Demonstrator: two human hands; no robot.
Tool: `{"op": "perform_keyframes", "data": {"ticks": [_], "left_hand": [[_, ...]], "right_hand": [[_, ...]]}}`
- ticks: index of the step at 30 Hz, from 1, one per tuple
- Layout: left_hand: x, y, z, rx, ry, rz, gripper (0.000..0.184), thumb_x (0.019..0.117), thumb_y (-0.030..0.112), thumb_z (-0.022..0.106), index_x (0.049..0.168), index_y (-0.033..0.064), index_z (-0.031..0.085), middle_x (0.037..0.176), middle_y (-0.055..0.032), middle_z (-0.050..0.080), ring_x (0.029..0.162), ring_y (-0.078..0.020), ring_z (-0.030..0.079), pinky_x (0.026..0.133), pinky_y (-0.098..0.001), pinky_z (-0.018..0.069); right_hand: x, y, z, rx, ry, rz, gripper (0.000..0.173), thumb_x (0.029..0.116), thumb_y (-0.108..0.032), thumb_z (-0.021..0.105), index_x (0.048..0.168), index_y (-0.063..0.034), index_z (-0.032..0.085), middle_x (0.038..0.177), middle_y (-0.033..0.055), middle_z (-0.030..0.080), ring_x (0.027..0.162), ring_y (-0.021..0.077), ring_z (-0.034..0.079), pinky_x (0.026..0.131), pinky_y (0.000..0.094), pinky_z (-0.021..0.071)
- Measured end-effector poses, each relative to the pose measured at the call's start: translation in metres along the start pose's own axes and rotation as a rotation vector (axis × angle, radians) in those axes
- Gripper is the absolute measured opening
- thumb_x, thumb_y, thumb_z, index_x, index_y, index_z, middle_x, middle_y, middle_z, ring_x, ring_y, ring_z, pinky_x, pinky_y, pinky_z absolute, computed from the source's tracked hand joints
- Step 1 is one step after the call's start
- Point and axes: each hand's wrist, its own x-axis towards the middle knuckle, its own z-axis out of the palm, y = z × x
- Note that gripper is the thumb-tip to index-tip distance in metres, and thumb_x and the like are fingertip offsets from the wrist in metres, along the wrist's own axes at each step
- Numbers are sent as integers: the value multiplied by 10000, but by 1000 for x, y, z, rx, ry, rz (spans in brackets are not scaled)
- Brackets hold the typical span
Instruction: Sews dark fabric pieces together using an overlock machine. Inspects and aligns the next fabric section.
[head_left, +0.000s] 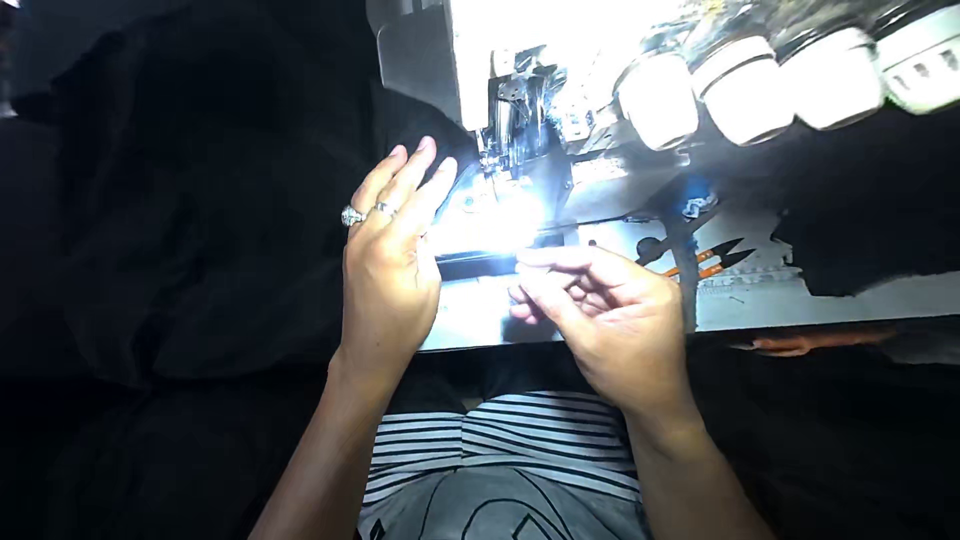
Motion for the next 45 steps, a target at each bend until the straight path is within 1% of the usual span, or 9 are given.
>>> {"op": "perform_keyframes", "data": {"ticks": [5, 10, 16, 19, 21, 25, 27, 29, 45], "left_hand": [[-39, 25, -12, 146, 0, -100, 421, 1013, 59, 464, 1337, 170, 710, 1482, -47, 571, 1345, -226, 501, 1059, -399, 429], [-56, 58, 28, -38, -170, -45, 241, 950, 90, 553, 1056, 148, 762, 1101, -56, 647, 984, -185, 633, 732, -364, 540], [-35, 47, -24, -105, -235, 74, 296, 942, 211, 659, 1205, 284, 776, 1166, 51, 656, 1113, -128, 577, 928, -412, 462], [-9, 17, -49, 92, -317, 216, 409, 895, 221, 603, 1285, 263, 717, 1450, -60, 531, 1349, -307, 442, 1012, -553, 365], [2, -4, -51, 111, -430, 241, 292, 867, 212, 624, 1139, 205, 729, 1553, -116, 445, 1444, -384, 354, 1056, -633, 337], [9, -18, -76, -79, -480, 276, 165, 989, 229, 613, 1053, 101, 696, 1305, -28, 661, 1278, -172, 577, 1079, -485, 429], [20, -20, -80, -139, -407, 226, 206, 983, 275, 668, 1077, 93, 690, 1028, 55, 698, 960, 24, 633, 892, -213, 528], [35, -28, -72, -146, -322, 142, 248, 951, 307, 724, 1041, 77, 692, 919, 50, 673, 819, 64, 585, 768, -139, 484], [49, -48, -40, -217, -192, 13, 165, 1021, 203, 614, 1079, 88, 717, 1047, 34, 714, 965, 54, 632, 865, -143, 502]], "right_hand": [[-11, 3, -2, 38, -80, 108, 135, 934, -40, 716, 1066, -16, 737, 835, 59, 763, 709, 168, 755, 642, 280, 669], [6, 8, -8, -8, -51, 209, 170, 981, -274, 673, 962, -119, 740, 733, -15, 689, 629, 95, 656, 569, 243, 566], [5, -1, -21, 4, -2, 194, 48, 955, -121, 717, 950, -79, 741, 739, 8, 700, 595, 87, 637, 532, 216, 548], [-9, -10, -22, -53, -15, 95, 45, 943, -110, 730, 979, -88, 742, 803, -16, 712, 663, 66, 658, 593, 198, 570], [-17, -15, -22, -16, -61, -8, 70, 937, -85, 730, 1003, -64, 734, 871, -9, 726, 735, 60, 682, 662, 196, 598], [-20, -13, -27, 28, -57, -85, 62, 944, -102, 732, 1002, -82, 721, 915, -44, 732, 783, 27, 687, 708, 181, 599], [-19, -4, -27, 15, -33, -20, 43, 946, -75, 724, 989, -79, 717, 862, -43, 720, 704, 20, 668, 633, 172, 587], [-18, 5, -24, 3, -6, 59, 46, 963, -86, 711, 1006, -72, 718, 832, -27, 713, 653, 36, 652, 581, 178, 566], [-21, 13, -27, 14, 14, 166, 125, 958, -61, 705, 1082, -45, 711, 850, 28, 748, 687, 112, 713, 623, 248, 625]]}}
